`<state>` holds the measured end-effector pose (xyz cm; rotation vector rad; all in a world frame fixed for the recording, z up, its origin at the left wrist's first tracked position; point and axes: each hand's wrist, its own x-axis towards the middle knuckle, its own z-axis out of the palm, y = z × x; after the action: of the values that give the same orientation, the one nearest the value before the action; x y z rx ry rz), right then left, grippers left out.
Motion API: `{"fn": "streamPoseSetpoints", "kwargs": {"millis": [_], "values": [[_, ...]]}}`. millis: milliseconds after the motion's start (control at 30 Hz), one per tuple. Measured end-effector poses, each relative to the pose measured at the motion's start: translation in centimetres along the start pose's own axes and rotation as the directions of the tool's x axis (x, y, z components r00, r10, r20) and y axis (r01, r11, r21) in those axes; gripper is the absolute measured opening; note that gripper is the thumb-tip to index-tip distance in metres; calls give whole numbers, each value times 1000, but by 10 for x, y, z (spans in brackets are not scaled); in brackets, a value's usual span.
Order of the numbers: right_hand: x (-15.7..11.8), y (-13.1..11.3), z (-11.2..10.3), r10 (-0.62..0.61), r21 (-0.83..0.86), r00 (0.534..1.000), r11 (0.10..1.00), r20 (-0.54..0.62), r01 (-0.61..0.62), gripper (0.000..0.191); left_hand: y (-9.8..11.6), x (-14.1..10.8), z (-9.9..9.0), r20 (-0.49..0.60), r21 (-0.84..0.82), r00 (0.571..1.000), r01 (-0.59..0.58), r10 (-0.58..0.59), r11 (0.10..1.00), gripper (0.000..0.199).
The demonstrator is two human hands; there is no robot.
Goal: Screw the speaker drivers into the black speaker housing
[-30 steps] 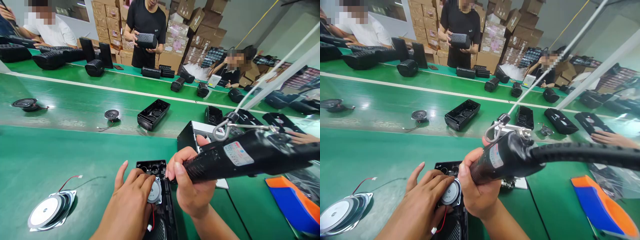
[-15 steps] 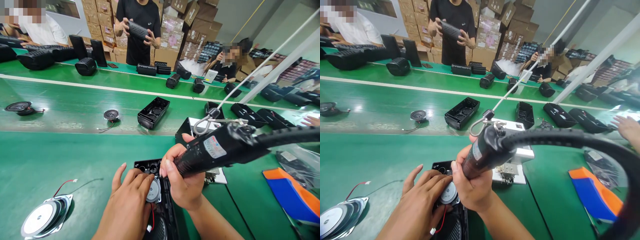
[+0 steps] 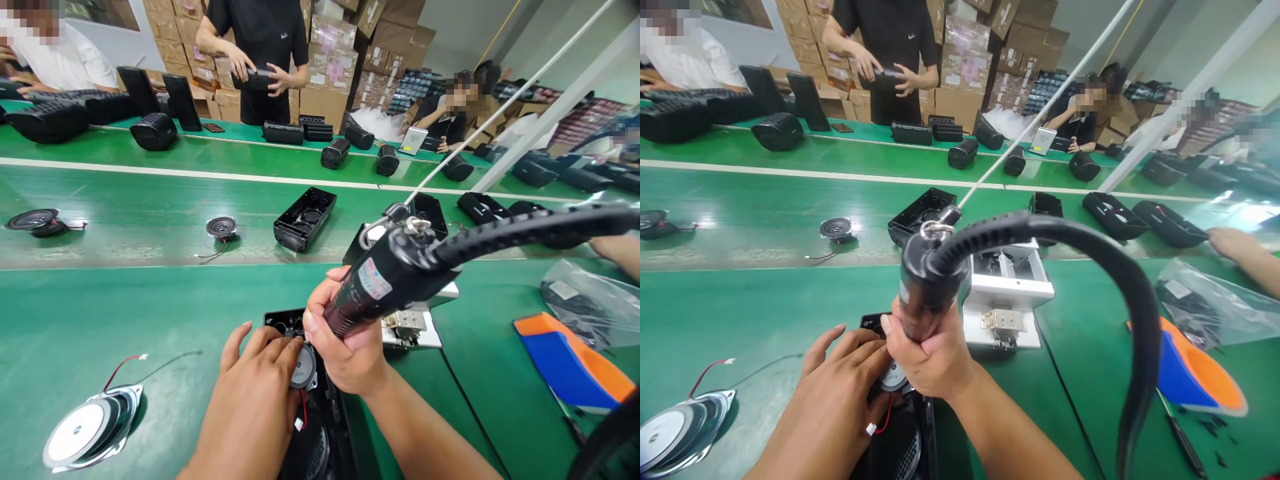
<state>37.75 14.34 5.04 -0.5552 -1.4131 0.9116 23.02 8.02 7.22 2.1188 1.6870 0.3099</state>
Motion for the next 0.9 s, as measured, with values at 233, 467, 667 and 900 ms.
{"fn": "streamPoseSetpoints", "kwargs": {"millis": [233,467,667,900], "values": [[0,-2,2,-43,-15,999,999,11,43,45,-1,-2,0,-9,41,1000,-25,25,999,48],[-2,4,3,-70,9,997,997,-23,71,36,1,-3,-4,-30,123,999,-39,43,992,41],[2,-42,-13,-133,68,974,987,-181,147,20,-4,-4,-2,-36,136,998,-52,57,989,61],[4,-90,-74,-408,-332,860,893,-307,305,64,-22,-2,15,-148,147,974,-152,174,977,49]]}}
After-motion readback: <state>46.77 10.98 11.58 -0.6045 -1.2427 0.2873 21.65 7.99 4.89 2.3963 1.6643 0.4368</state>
